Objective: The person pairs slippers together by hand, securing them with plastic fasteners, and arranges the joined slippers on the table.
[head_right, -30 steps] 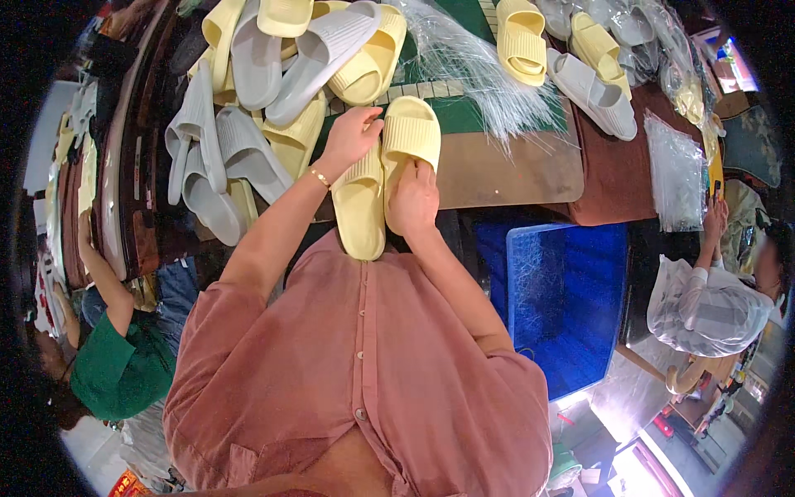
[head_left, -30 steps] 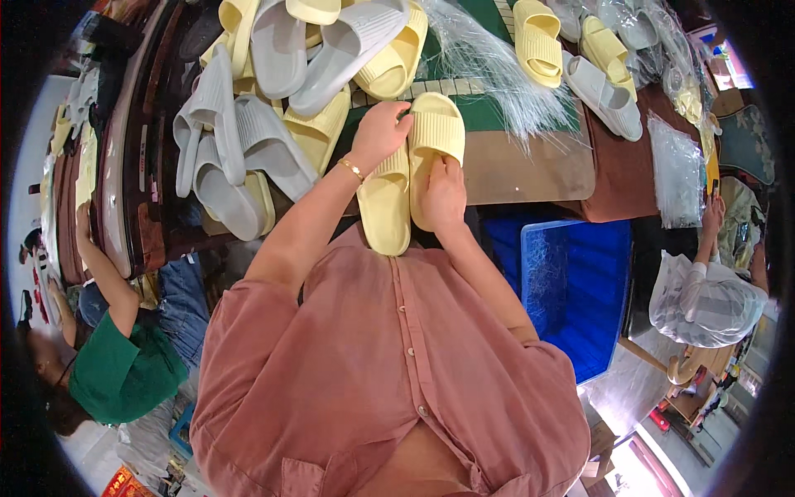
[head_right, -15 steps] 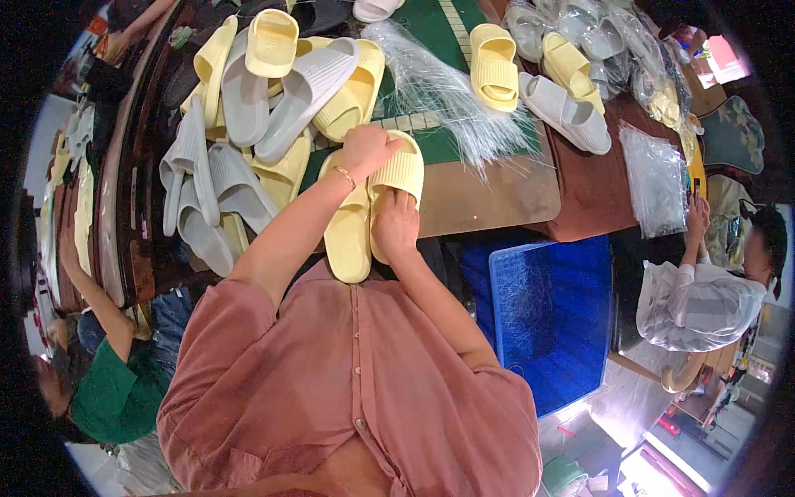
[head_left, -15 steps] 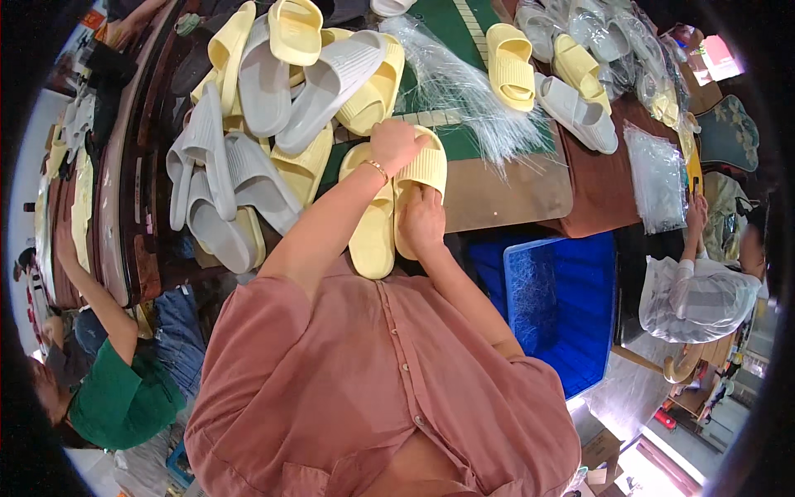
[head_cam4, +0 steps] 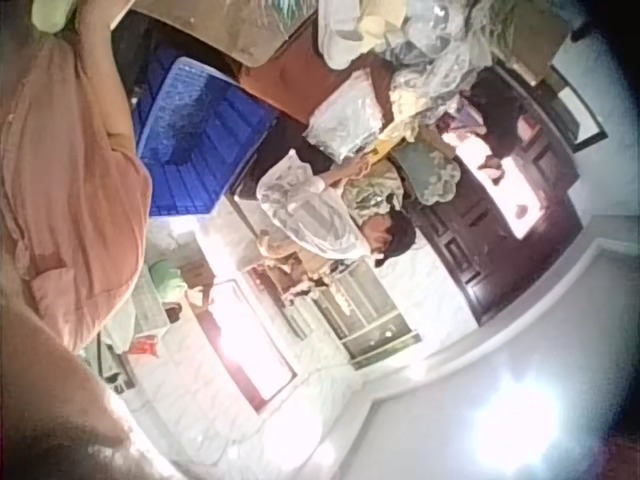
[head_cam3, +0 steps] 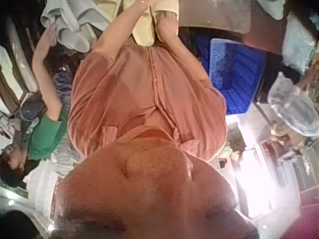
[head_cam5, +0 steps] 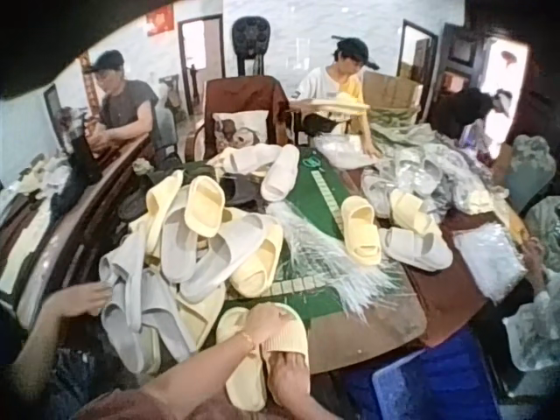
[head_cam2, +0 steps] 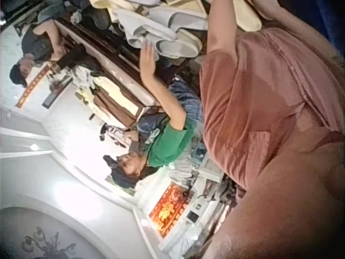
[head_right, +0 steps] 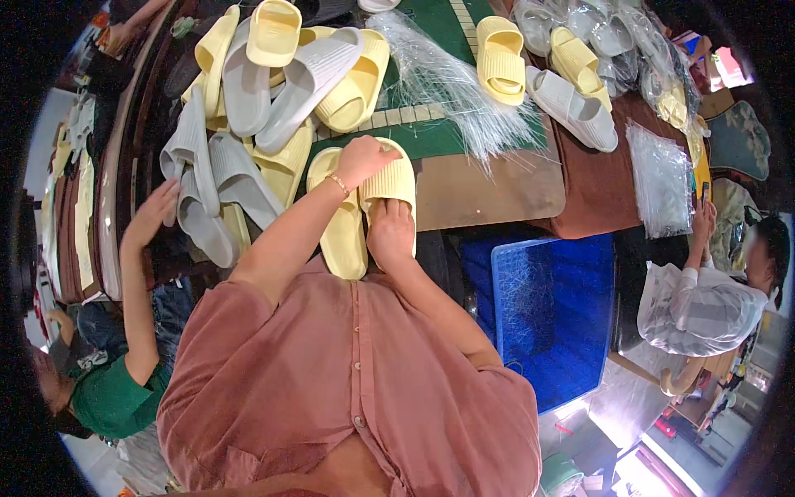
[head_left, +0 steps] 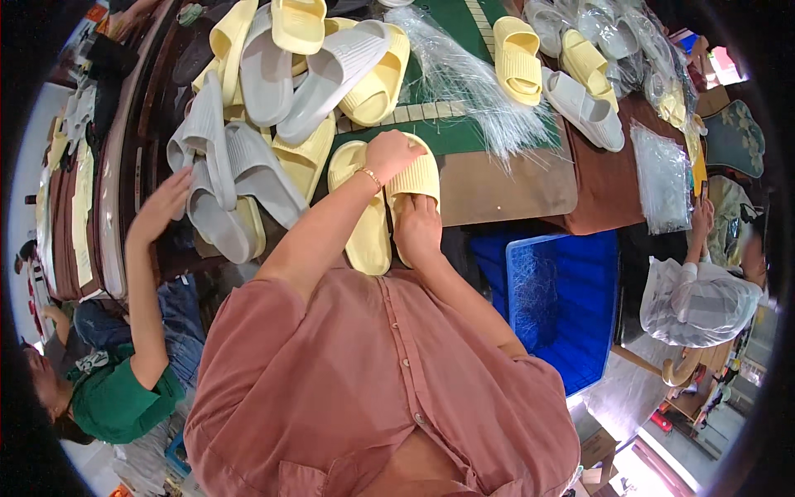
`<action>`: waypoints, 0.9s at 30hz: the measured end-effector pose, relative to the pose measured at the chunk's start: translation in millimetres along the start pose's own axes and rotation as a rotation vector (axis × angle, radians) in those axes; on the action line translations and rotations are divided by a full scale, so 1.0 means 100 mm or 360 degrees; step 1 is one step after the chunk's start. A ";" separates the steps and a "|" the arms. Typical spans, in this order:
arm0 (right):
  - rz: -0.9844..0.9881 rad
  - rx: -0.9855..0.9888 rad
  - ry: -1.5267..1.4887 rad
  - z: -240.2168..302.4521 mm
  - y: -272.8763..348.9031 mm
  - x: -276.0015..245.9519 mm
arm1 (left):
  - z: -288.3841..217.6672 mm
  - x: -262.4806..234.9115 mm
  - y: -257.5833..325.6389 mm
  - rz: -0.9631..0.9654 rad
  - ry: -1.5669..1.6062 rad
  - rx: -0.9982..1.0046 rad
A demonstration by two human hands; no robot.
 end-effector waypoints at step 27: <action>-0.0311 0.0466 -0.2113 -0.41 -1.01 0.13 | 0.25 -0.26 0.73 -0.0949 0.0428 0.0201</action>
Point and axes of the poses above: each hand's wrist, its own y-axis away from the middle knuckle, its own x-axis out of the palm, z = x × y, the point moved 6 cm from there along -y, towards the middle knuckle, and after that the axes turned 12 degrees about -y, right-handed, at the moved point
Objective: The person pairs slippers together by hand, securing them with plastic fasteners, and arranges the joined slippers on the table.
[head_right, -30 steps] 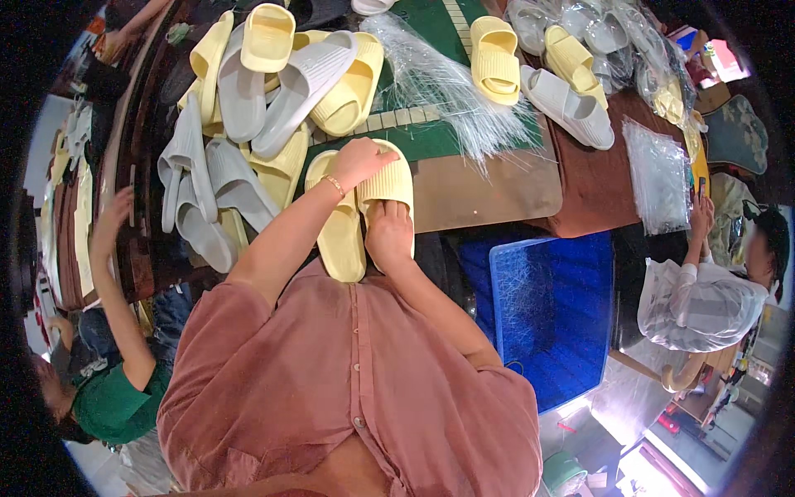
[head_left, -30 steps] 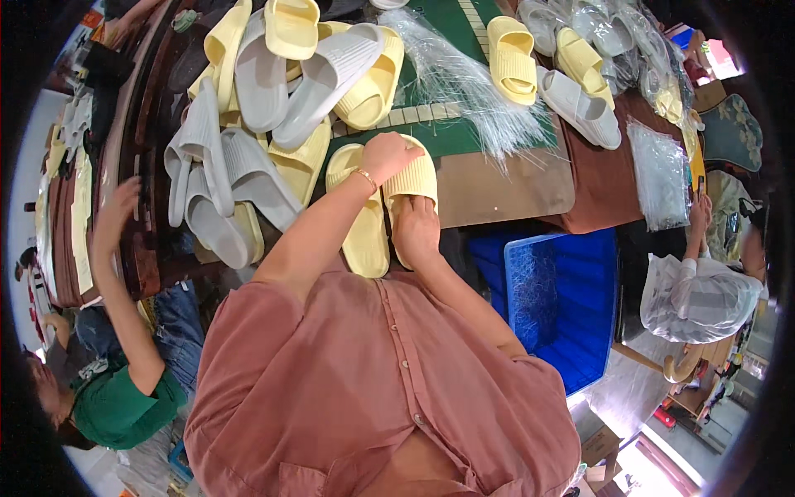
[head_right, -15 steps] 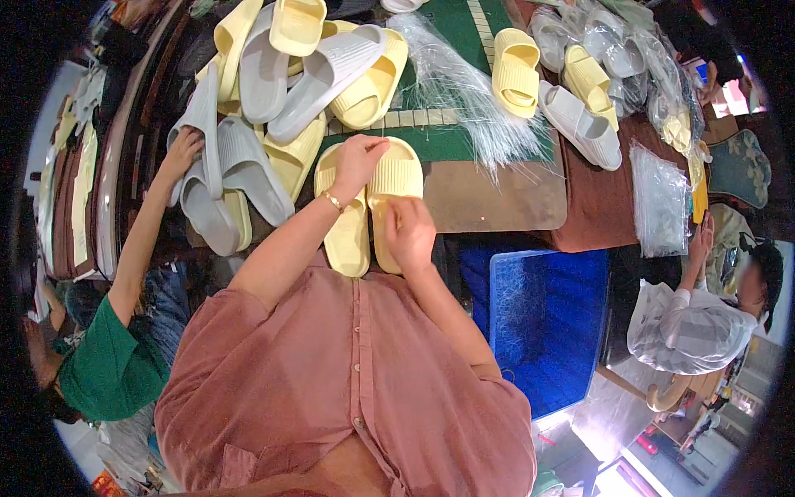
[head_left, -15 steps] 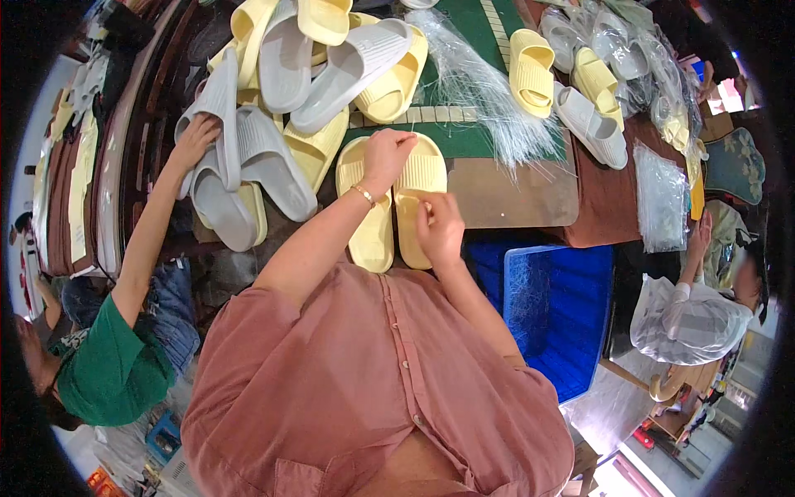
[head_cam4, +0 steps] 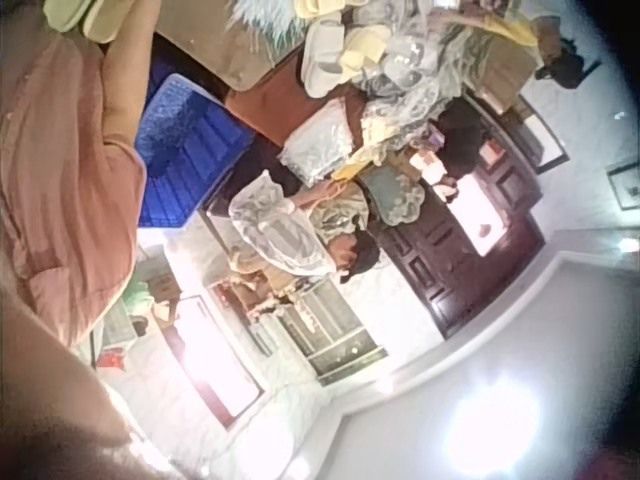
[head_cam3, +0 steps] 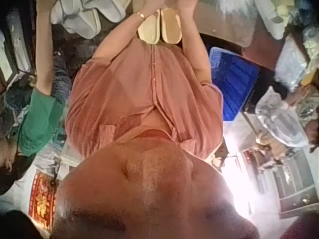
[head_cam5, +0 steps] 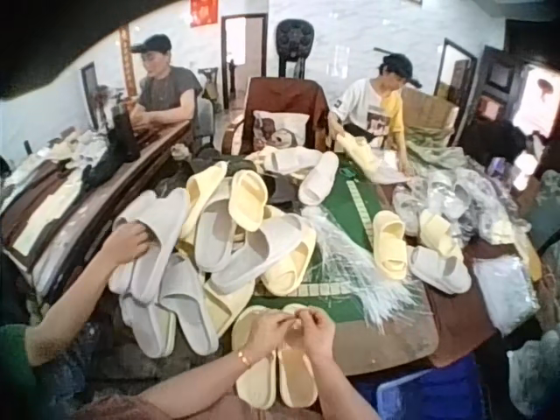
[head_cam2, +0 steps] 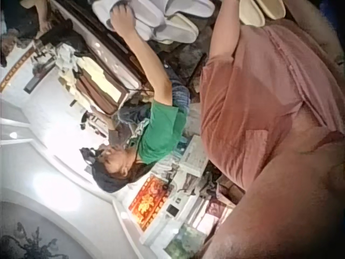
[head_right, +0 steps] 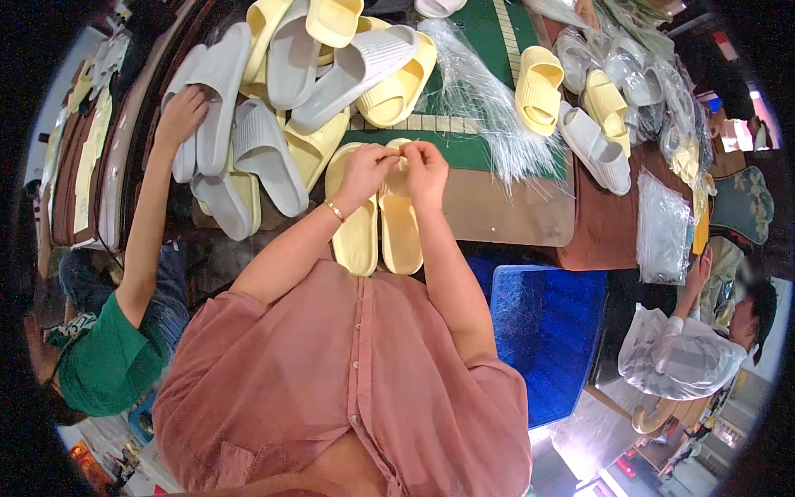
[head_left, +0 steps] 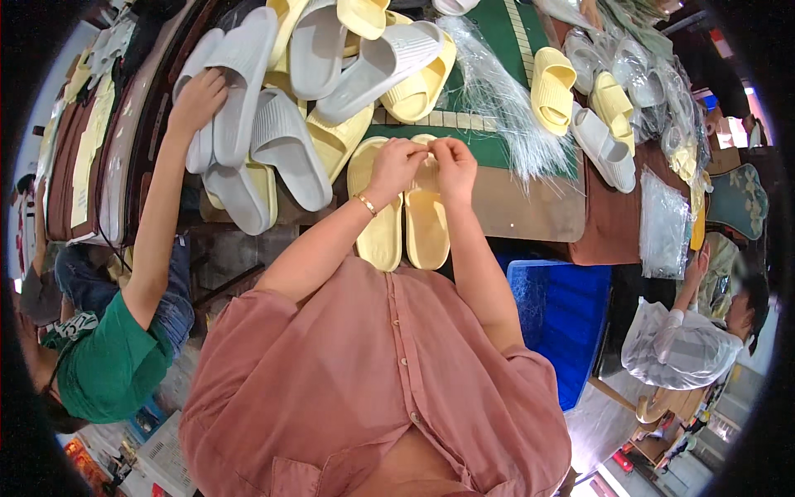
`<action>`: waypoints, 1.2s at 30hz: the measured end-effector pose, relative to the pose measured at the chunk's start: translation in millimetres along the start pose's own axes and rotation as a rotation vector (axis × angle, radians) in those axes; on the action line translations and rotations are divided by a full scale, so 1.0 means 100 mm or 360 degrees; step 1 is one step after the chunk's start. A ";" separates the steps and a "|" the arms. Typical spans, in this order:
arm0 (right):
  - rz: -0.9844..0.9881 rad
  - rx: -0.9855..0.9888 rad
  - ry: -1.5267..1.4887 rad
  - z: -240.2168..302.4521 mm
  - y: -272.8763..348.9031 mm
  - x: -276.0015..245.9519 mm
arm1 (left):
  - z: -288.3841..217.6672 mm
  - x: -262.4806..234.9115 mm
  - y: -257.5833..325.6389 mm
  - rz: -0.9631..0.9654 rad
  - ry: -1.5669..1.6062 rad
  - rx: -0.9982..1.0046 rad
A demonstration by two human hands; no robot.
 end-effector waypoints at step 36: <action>0.0175 -0.0286 0.0707 0.13 0.23 0.21 | 0.50 0.24 0.18 0.0165 0.1205 -0.0721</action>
Point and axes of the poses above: each hand's wrist, its own y-axis away from the middle knuckle, its own x-axis out of the palm, z = x × y, the point moved 6 cm from there along -y, towards the middle knuckle, and after that the axes turned 12 degrees about -y, right-handed, at the moved point
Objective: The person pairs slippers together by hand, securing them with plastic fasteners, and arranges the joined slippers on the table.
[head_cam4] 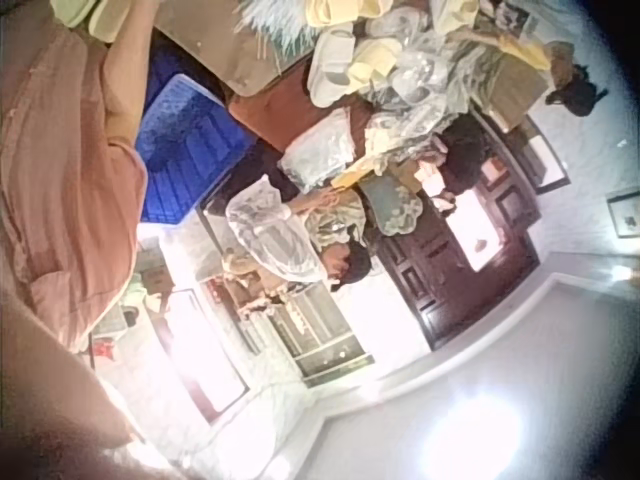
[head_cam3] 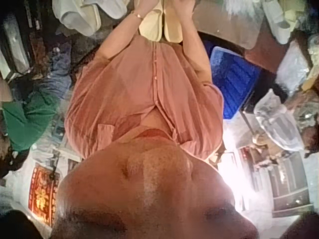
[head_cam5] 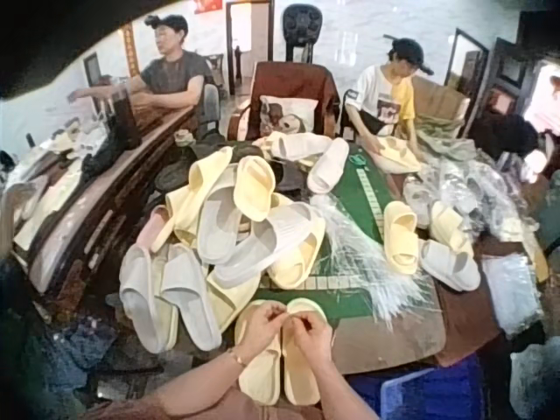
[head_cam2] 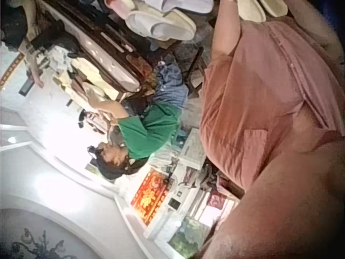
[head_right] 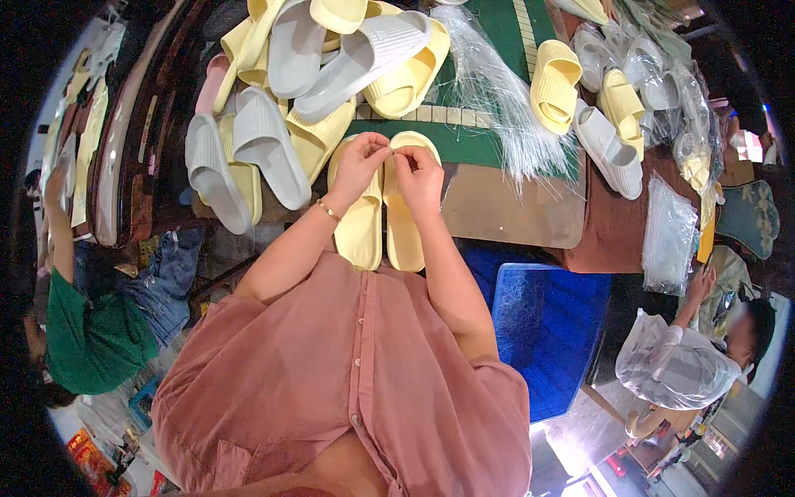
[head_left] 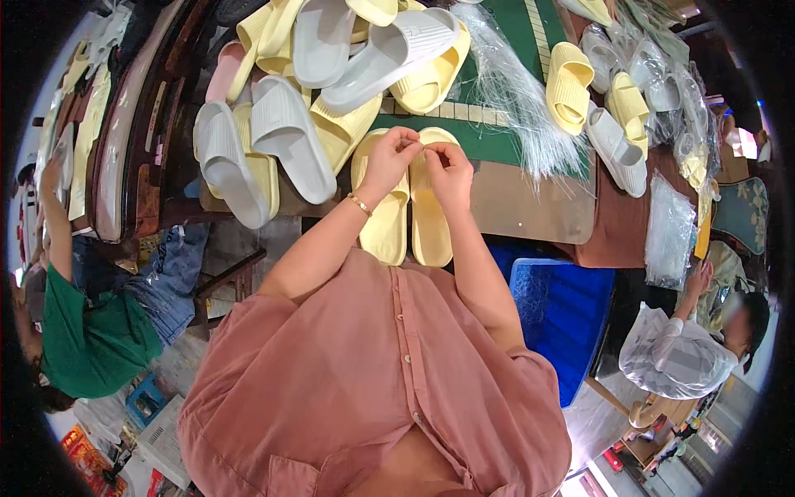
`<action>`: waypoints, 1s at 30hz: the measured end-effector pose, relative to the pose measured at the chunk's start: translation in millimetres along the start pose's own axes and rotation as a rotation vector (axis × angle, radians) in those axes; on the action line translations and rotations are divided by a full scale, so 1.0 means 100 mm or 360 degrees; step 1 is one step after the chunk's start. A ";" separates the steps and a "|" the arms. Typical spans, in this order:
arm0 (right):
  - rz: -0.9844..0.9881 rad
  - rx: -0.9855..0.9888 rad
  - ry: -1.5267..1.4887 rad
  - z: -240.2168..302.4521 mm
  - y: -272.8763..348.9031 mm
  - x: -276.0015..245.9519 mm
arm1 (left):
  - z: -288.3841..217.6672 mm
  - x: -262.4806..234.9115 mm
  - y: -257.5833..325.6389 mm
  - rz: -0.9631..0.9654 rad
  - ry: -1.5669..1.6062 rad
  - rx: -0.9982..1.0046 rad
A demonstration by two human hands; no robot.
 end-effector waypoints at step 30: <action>0.0010 0.0048 0.0083 -0.01 0.01 0.01 | -0.07 -0.02 0.07 -0.0031 -0.0068 0.0023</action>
Point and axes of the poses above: each hand's wrist, its own y-axis away from the middle knuckle, its own x-axis out of the palm, z = x × y, the point moved 6 cm from there along -y, towards the middle knuckle, and after that the axes turned 12 degrees about -y, right-handed, at the moved point
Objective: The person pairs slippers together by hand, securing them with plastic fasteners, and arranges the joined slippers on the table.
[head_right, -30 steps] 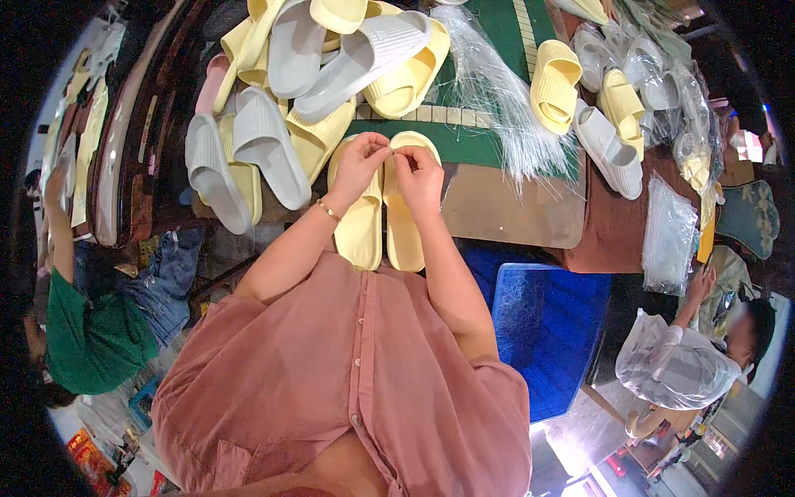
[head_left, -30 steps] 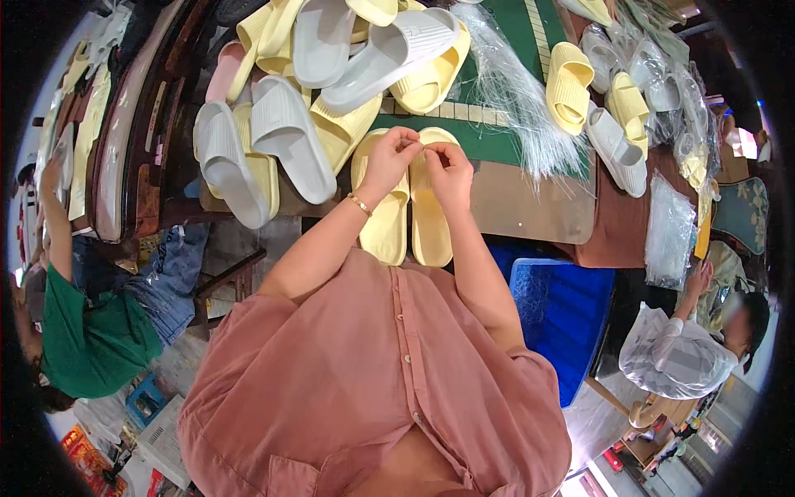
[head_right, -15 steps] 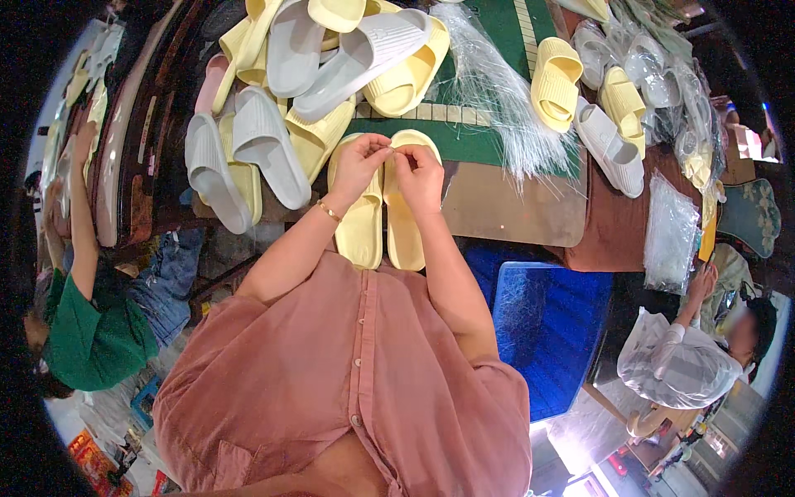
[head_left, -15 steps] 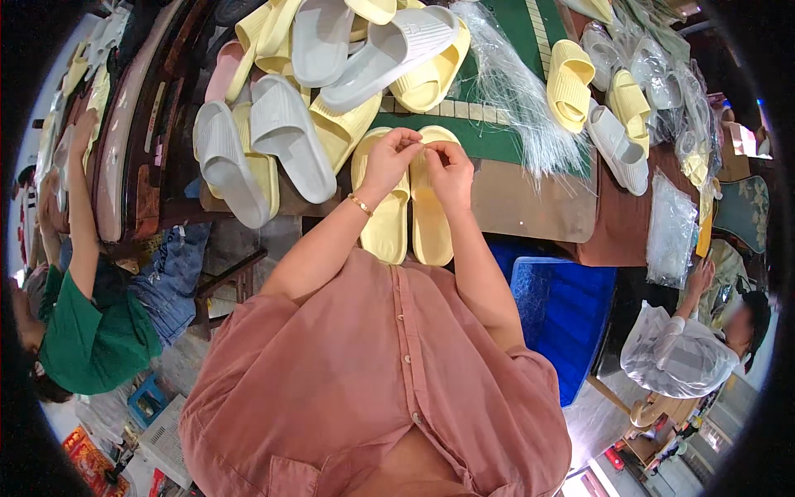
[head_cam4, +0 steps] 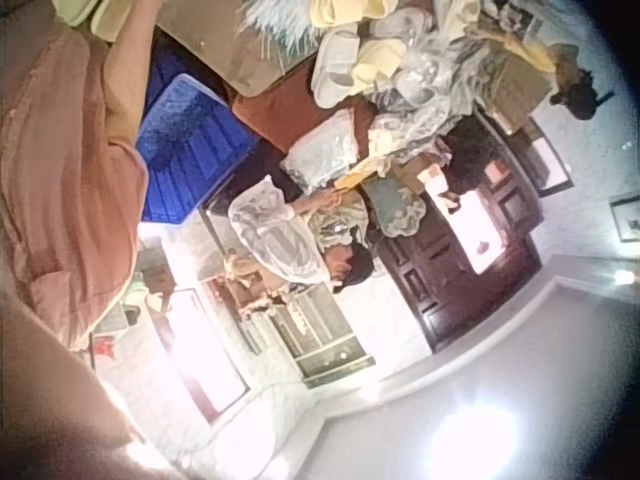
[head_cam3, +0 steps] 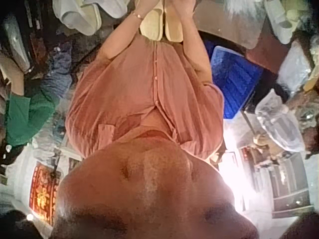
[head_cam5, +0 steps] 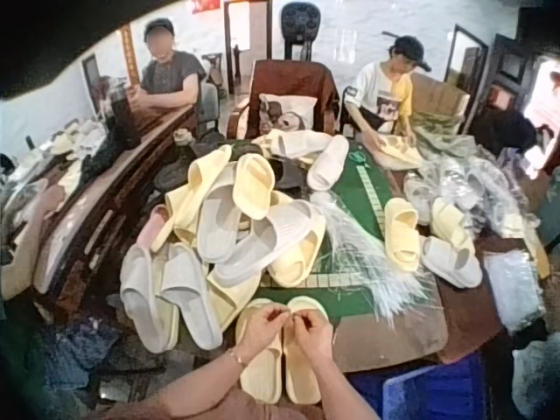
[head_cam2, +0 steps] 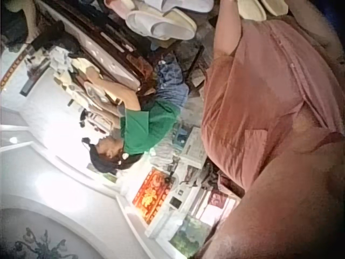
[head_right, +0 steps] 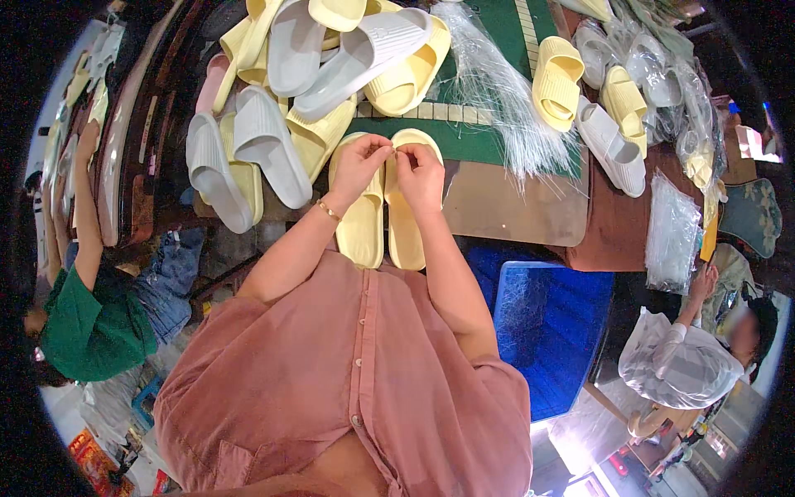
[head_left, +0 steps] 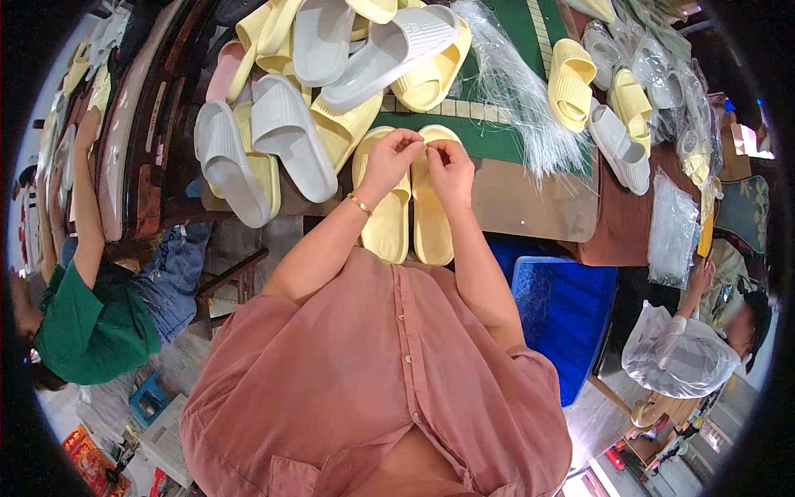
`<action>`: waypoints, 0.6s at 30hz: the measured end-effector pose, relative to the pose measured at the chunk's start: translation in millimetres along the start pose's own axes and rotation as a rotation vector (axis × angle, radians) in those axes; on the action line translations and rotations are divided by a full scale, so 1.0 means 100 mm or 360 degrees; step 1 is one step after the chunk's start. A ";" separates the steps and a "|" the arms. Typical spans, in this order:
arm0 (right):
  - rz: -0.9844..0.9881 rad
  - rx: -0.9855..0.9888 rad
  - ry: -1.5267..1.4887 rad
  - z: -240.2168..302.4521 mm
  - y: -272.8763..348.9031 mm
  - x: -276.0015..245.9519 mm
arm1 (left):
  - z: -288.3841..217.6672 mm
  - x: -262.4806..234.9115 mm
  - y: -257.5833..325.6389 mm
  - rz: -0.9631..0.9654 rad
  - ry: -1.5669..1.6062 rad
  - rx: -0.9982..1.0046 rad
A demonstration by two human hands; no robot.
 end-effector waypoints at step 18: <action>0.0050 -0.0247 0.0173 0.05 -0.03 0.04 | -0.03 0.02 0.00 -0.0036 -0.0300 0.0081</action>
Point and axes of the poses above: each hand's wrist, its own y-axis away from the middle knuckle, its own x-axis out of the palm, z = x × y, the point moved 6 cm from there along -y, towards the middle knuckle, and after that the axes turned 12 degrees about -y, right-handed, at the moved point
